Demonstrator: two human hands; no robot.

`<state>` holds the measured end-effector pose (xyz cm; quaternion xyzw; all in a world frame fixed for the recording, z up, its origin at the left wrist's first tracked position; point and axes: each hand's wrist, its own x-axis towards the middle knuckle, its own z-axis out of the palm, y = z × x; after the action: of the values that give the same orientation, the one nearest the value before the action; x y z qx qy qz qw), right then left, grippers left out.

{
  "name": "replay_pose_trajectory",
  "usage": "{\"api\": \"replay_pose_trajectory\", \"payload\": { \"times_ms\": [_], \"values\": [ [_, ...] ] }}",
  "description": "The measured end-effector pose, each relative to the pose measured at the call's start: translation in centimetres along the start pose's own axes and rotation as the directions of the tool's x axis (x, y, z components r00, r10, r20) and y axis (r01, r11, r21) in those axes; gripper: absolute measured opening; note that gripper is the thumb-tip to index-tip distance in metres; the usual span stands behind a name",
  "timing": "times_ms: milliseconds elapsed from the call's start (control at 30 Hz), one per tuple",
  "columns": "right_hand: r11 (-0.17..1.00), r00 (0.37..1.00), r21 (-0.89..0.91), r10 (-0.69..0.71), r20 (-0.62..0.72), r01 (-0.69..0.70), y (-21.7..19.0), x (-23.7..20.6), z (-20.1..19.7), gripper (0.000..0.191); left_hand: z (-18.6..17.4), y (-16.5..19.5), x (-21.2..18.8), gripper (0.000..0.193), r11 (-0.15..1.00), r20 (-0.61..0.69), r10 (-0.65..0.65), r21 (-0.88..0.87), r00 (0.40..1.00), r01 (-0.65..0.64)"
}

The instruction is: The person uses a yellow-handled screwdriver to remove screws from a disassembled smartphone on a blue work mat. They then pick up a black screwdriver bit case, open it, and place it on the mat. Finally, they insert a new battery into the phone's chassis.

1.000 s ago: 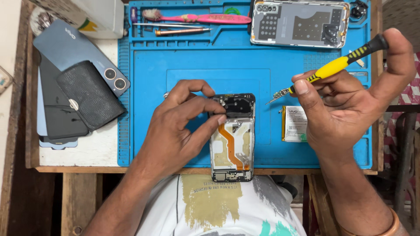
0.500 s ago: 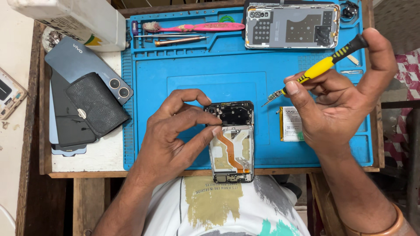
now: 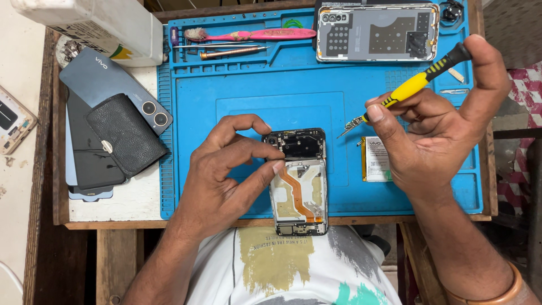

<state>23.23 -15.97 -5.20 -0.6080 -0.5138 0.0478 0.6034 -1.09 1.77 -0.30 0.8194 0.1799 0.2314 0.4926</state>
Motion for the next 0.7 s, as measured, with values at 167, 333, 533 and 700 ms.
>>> {"api": "replay_pose_trajectory", "payload": {
  "times_ms": [167,333,533,700],
  "values": [
    [1.0,1.0,-0.031,-0.005,0.01,0.006,-0.1,0.0,0.0,0.08,0.0,0.0,-0.1,0.014,0.999,0.053,-0.03,-0.03,0.998,0.031],
    [0.999,1.0,-0.028,-0.018,0.018,0.018,0.0,0.0,-0.1,0.081,0.1,0.1,-0.1,0.016,1.0,0.079,-0.001,-0.013,0.997,0.002],
    [0.999,1.0,-0.043,0.003,0.023,-0.002,-0.4,0.0,0.0,0.081,0.1,0.3,-0.5,0.039,0.995,0.048,0.062,-0.084,0.997,-0.058],
    [0.992,1.0,-0.123,0.019,0.021,-0.016,-1.2,0.1,0.5,0.082,0.7,0.1,-0.9,0.018,0.989,-0.109,-0.021,-0.147,0.994,0.005]
  ]
}}
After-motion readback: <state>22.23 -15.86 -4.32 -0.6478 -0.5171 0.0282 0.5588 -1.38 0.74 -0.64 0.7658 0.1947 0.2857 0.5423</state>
